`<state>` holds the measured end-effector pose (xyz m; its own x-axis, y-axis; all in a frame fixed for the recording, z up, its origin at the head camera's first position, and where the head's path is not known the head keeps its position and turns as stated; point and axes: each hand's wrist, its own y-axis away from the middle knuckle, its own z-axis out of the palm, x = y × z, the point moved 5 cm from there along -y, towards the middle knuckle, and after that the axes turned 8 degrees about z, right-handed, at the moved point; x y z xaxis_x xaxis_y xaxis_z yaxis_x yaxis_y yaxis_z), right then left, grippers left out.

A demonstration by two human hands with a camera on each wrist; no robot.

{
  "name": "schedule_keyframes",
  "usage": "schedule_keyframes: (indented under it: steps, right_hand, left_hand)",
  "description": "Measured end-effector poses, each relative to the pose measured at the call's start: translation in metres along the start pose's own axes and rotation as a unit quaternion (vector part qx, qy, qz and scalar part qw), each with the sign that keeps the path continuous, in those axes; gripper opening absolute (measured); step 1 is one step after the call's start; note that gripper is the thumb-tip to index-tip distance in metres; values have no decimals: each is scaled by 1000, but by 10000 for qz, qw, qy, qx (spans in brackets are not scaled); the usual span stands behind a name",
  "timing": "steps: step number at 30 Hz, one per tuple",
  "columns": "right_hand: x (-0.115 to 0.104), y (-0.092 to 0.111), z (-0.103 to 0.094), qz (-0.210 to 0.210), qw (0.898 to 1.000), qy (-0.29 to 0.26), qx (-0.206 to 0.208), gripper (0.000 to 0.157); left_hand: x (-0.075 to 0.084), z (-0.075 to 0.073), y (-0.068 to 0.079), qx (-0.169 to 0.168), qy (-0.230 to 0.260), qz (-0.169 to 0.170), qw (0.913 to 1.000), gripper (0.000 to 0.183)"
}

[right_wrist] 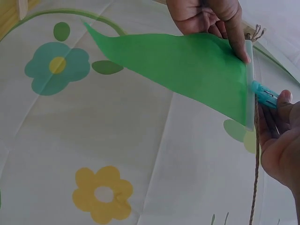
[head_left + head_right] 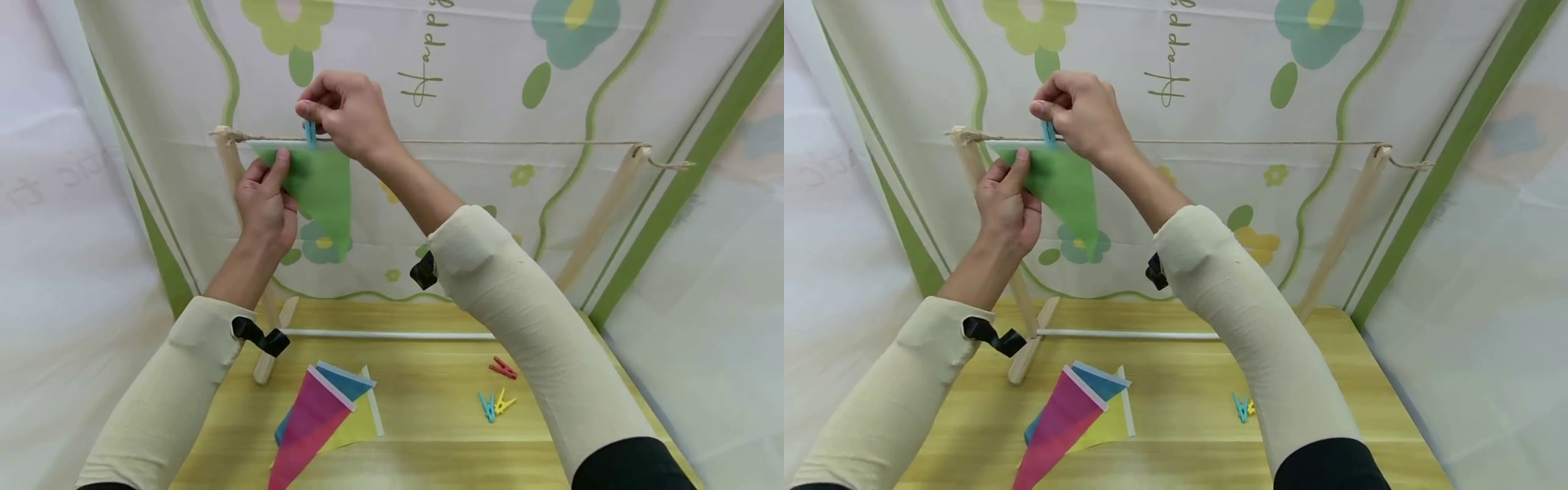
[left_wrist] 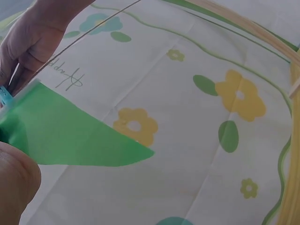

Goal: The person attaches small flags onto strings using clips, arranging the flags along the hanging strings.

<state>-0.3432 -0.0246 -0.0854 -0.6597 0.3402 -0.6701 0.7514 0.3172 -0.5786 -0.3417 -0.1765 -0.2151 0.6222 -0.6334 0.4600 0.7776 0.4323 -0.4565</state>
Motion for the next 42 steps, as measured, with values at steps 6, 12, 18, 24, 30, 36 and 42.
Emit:
schedule_keyframes:
  steps: [6,12,18,24,30,36,42]
  right_hand:
    - [-1,-3,13,-55,9997,195,-147,14]
    - [0,-4,23,17,9972,655,-349,17]
    - [0,-4,20,25,9952,906,-379,18]
    - [1,-4,18,148,9940,957,-515,22]
    - [3,-4,19,311,9926,1002,-618,25]
    - [1,-5,23,327,9917,1055,-658,27]
    - [1,-6,22,464,9908,1059,-703,28]
  left_hand:
    - [6,-5,-1,115,100,-17,9999,9]
    - [11,-11,1,228,205,-29,9995,10]
    - [6,-7,0,75,215,-104,9997,9]
    - [2,-6,0,93,198,-102,9997,10]
    - [1,-7,1,34,202,-83,9998,10]
    - [6,-7,0,-7,148,12,9999,8]
    - [7,-6,-1,-56,167,20,9998,8]
